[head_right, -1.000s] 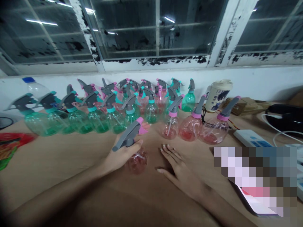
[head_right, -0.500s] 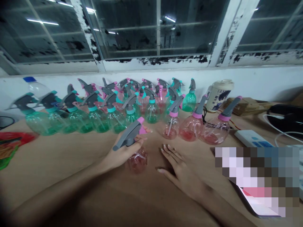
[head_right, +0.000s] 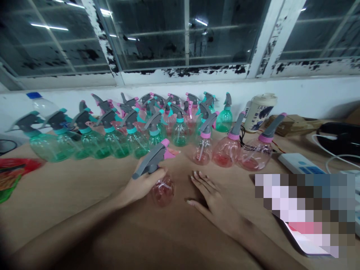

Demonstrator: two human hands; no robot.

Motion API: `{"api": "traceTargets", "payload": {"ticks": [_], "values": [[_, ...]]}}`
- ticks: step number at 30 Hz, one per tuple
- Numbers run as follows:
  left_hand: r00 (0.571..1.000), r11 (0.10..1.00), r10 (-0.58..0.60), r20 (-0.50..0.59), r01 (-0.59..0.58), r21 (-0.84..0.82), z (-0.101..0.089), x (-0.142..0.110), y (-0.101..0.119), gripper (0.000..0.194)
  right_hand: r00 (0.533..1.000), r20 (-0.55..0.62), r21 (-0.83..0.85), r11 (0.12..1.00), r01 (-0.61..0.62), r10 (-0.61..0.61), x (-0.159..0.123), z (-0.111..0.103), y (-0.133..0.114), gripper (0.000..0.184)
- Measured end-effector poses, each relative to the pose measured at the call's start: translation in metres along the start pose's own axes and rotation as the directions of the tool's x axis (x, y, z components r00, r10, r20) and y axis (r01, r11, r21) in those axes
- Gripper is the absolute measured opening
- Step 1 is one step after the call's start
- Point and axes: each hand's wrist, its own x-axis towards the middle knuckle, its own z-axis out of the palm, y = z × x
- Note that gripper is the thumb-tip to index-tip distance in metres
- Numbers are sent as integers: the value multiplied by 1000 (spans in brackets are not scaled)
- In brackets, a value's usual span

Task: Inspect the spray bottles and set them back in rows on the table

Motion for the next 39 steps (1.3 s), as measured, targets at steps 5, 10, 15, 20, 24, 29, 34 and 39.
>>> {"api": "traceTargets", "payload": {"ticks": [5,10,15,20,24,29,34,39], "values": [[999,1000,-30,-32,30,-1,3,-3,-4,16,1000,16,5,1000,-11,10,0,-1,-1,62],[998,991,-59,-4,58,-120,5,-5,-8,24,1000,20,0,1000,-9,9,0,-1,-1,62],[998,985,-62,5,62,-162,5,-4,-9,30,1000,21,4,1000,-18,18,0,-1,0,63],[998,985,-58,-4,57,-165,5,0,-2,26,1000,19,0,1000,-13,13,0,-1,0,63],[999,994,-40,-36,36,-98,6,3,1,11,1000,28,-10,1000,-11,11,0,-2,0,62],[999,996,-43,-11,42,-76,5,3,0,11,999,32,12,1000,-9,9,-1,-2,0,63],[1000,990,20,15,-18,-138,2,-1,0,40,999,48,19,1000,-23,22,0,-3,-1,63],[997,977,75,11,-71,-202,2,-3,-4,57,997,52,38,998,-56,54,2,-6,-2,64]]}}
